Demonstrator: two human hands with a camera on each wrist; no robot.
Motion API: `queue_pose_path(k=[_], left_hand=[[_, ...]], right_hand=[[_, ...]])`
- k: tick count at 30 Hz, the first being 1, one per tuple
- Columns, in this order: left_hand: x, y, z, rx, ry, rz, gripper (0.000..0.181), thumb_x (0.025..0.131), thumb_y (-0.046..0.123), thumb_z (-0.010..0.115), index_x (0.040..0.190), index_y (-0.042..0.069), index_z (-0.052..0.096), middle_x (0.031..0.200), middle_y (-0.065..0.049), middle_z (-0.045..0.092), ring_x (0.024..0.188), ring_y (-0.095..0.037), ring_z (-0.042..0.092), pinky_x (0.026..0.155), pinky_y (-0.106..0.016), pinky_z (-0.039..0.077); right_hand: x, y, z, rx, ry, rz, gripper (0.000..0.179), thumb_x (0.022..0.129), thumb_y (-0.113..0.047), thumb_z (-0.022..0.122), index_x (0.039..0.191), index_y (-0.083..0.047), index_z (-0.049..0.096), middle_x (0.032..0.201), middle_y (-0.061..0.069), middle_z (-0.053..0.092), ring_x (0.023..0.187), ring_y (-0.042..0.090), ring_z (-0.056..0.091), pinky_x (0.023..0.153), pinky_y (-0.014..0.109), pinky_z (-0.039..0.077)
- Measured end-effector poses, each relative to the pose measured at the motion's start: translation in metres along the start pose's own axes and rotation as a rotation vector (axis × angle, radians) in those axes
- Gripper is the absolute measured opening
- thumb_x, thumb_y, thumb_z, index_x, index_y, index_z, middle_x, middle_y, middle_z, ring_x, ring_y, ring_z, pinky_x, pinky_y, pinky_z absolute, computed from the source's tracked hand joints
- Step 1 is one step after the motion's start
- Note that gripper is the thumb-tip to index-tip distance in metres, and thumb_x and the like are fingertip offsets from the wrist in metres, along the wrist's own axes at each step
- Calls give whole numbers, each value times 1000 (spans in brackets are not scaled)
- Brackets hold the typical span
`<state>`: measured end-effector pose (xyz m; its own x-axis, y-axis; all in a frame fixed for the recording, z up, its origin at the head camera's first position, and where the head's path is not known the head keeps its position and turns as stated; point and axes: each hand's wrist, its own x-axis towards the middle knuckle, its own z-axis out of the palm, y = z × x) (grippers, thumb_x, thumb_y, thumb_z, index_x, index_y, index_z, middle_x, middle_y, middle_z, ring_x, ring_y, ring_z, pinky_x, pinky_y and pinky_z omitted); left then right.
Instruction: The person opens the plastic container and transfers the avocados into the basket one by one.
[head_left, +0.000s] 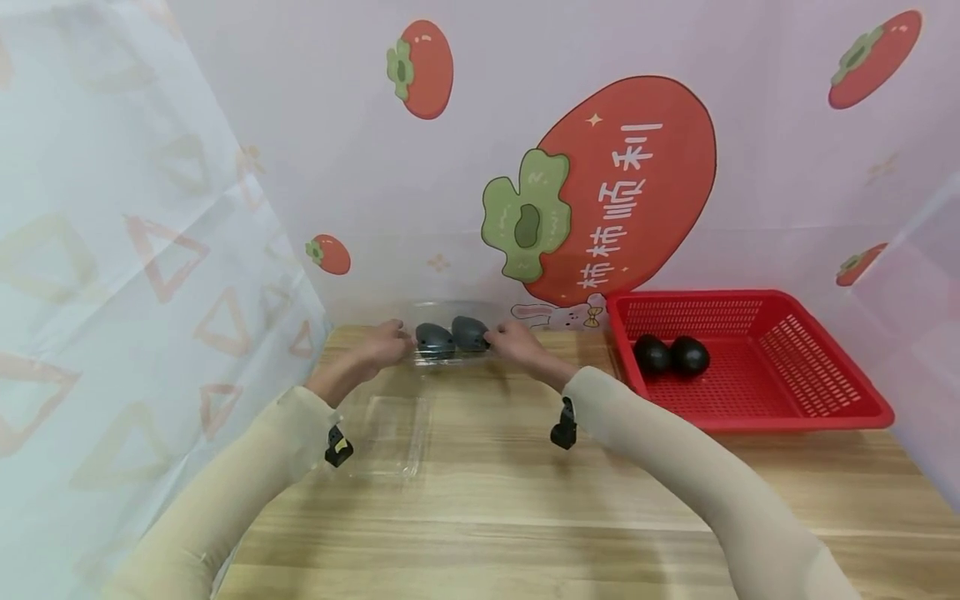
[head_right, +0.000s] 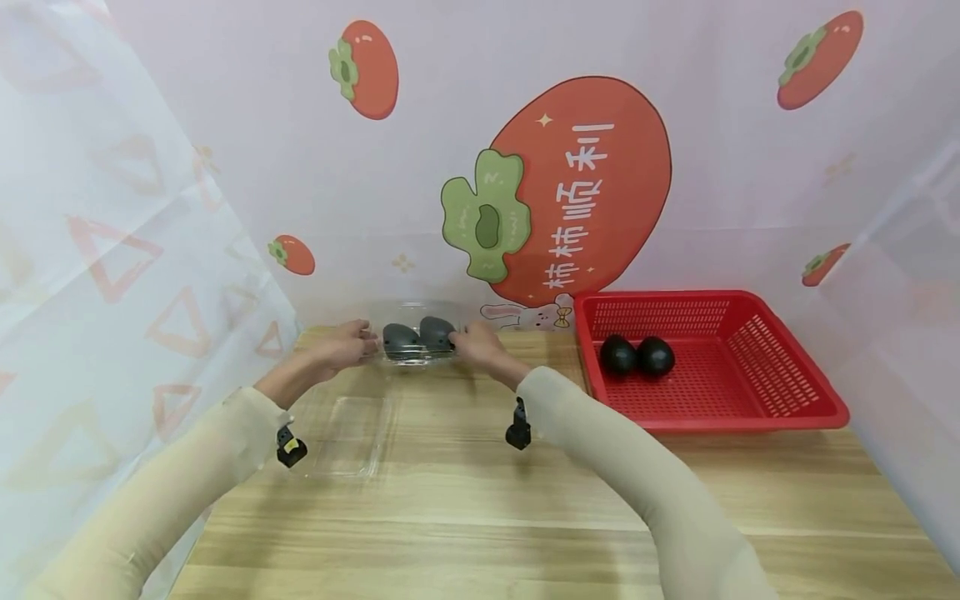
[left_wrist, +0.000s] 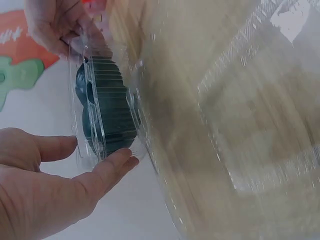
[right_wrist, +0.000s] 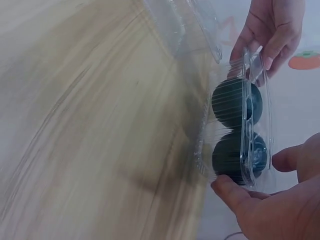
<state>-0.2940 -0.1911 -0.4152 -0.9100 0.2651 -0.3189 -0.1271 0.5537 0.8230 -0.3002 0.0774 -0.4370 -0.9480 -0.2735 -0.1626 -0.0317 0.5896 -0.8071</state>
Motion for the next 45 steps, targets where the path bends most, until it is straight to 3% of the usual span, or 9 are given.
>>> queue_pose_path(k=[5, 9, 13, 20, 26, 32, 35, 40, 45], left_hand=[[-4, 8, 16, -53, -32, 19, 63, 108, 2, 43, 157, -21, 12, 155, -43, 36, 134, -42, 47, 115, -56, 42], [-7, 15, 28, -100, -45, 34, 39, 108, 0, 44, 139, -19, 31, 145, -40, 45, 127, -43, 53, 114, -59, 43], [-10, 17, 39, -146, -68, 57, 21, 108, -2, 44, 123, -13, 36, 134, -35, 51, 117, -41, 58, 112, -59, 45], [-19, 24, 58, -146, -81, 77, 14, 108, -2, 48, 118, -10, 44, 138, -37, 51, 121, -51, 61, 108, -58, 50], [-26, 27, 73, -125, -94, 97, 7, 107, -3, 49, 111, -8, 46, 130, -34, 56, 115, -47, 64, 106, -56, 52], [-35, 26, 86, -92, -111, 82, 15, 105, -3, 53, 119, -9, 49, 132, -32, 59, 115, -43, 67, 105, -54, 54], [-38, 23, 93, -85, -118, 85, 20, 105, -3, 54, 124, -9, 50, 138, -32, 57, 117, -41, 67, 105, -53, 54], [-45, 18, 102, -21, -117, 90, 50, 104, 3, 59, 149, -12, 41, 146, -33, 55, 127, -46, 63, 112, -58, 48], [-50, 15, 110, -3, -125, 72, 71, 104, 6, 61, 161, -13, 24, 150, -34, 52, 132, -48, 59, 116, -59, 42]], right_hand=[[-13, 5, -16, -4, -28, 20, 35, 112, -20, 49, 83, -3, 57, 70, 0, 48, 64, 16, 43, 62, 31, 37], [-22, 8, -27, -32, -19, 18, 35, 111, -18, 51, 80, -5, 54, 68, -1, 44, 62, 16, 41, 61, 31, 35], [-32, 12, -36, -54, -11, 7, 35, 110, -17, 53, 76, -7, 52, 66, -1, 41, 60, 15, 38, 58, 30, 33], [-54, 22, -51, -57, -6, -30, 31, 109, -14, 54, 78, -6, 52, 68, 0, 43, 63, 17, 40, 60, 31, 34], [-73, 30, -59, -37, -34, -33, 29, 110, -14, 53, 83, -3, 54, 69, 1, 44, 66, 18, 42, 61, 31, 34], [-91, 37, -61, -76, -44, -15, 22, 109, -15, 54, 95, 0, 60, 76, 5, 49, 73, 20, 47, 64, 32, 40], [-101, 39, -59, -81, -48, 25, 28, 108, -17, 55, 115, 9, 65, 91, 14, 63, 86, 24, 57, 75, 38, 52], [-115, 46, -53, -78, -71, 68, 59, 108, -17, 56, 150, 21, 41, 130, 28, 69, 108, 28, 67, 101, 51, 56], [-122, 52, -48, -60, -75, 61, 59, 107, -13, 56, 148, 25, 39, 110, 21, 71, 91, 23, 61, 79, 37, 55]])
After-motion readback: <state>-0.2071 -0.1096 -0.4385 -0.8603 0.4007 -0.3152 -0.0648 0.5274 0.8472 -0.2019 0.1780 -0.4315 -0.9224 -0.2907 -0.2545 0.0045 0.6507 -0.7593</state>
